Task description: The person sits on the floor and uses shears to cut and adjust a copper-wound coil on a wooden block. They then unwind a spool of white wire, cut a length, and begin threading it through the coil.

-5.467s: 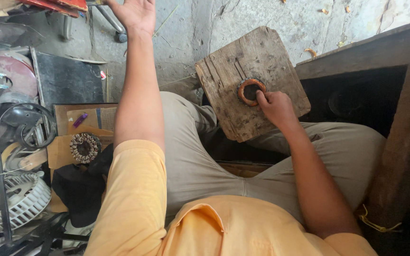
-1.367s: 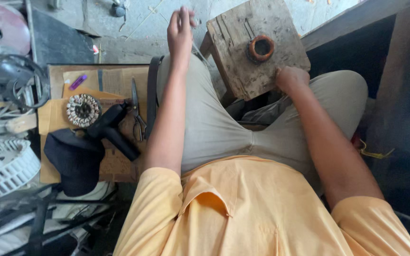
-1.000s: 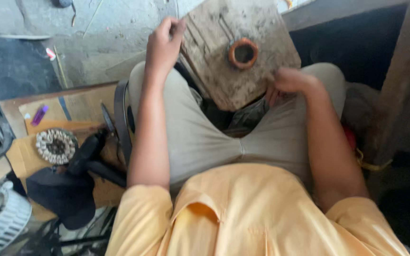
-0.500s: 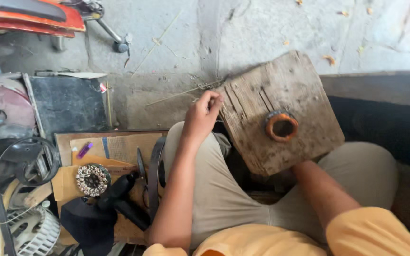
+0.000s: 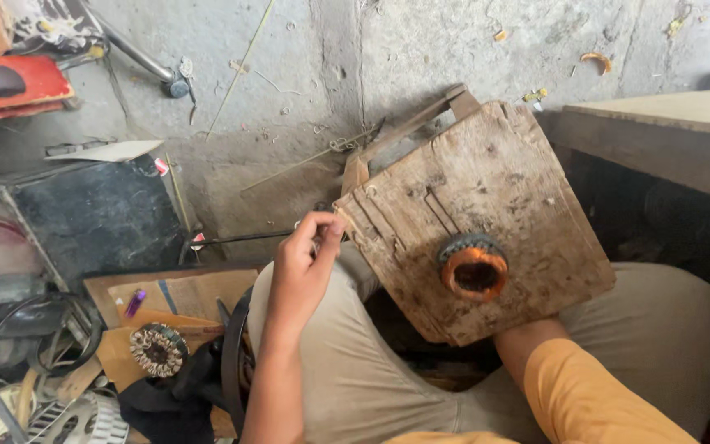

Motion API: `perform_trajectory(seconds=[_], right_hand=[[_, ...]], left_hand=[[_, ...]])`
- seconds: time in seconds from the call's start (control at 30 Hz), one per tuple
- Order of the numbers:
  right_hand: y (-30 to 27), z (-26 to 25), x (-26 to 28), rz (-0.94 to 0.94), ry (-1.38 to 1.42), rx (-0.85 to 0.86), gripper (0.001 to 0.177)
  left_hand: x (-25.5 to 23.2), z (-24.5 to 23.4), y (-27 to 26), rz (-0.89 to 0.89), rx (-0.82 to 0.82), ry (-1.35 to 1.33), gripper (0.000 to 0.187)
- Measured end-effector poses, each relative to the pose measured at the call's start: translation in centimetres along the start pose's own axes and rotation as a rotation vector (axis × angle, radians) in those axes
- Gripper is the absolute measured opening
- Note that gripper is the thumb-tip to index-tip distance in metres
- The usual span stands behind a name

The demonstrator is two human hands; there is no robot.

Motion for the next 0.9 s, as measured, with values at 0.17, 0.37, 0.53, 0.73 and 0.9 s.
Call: perform_trajectory(seconds=[0.17, 0.37, 0.53, 0.73, 0.9], right_hand=[[0.0, 0.0, 0.3, -0.014, 0.065, -0.006, 0.041], [0.6, -3.1, 1.6, -0.038, 0.205, -0.141, 0.04], [0.9, -4.1, 1.5, -0.05, 0.402, -0.226, 0.04], [0.4, -4.1, -0.6, -0.084, 0.853, -0.261, 0.04], [-0.2, -1.6, -0.5, -0.151, 1.338, -0.174, 0.04]], left_hand=[[0.7, 0.1, 0.1, -0.121, 0.024, -0.007, 0.022], [1.5, 0.2, -0.1, -0.122, 0.021, -0.105, 0.02], [3.0, 0.2, -0.2, -0.178, 0.004, -0.155, 0.018], [2.4, -3.6, -0.1, 0.117, -0.295, -0.133, 0.03], [1.9, -4.3, 0.5, 0.147, -0.27, 0.625, 0.062]])
Point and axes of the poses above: each hand's wrist, its own y-axis towards the middle knuckle, its own z-axis out of the palm, x = y × z, the point moved 10 cm from there along y, towards the middle knuckle, and after that the axes turned 8 degrees about z, right-handed, at the moved point
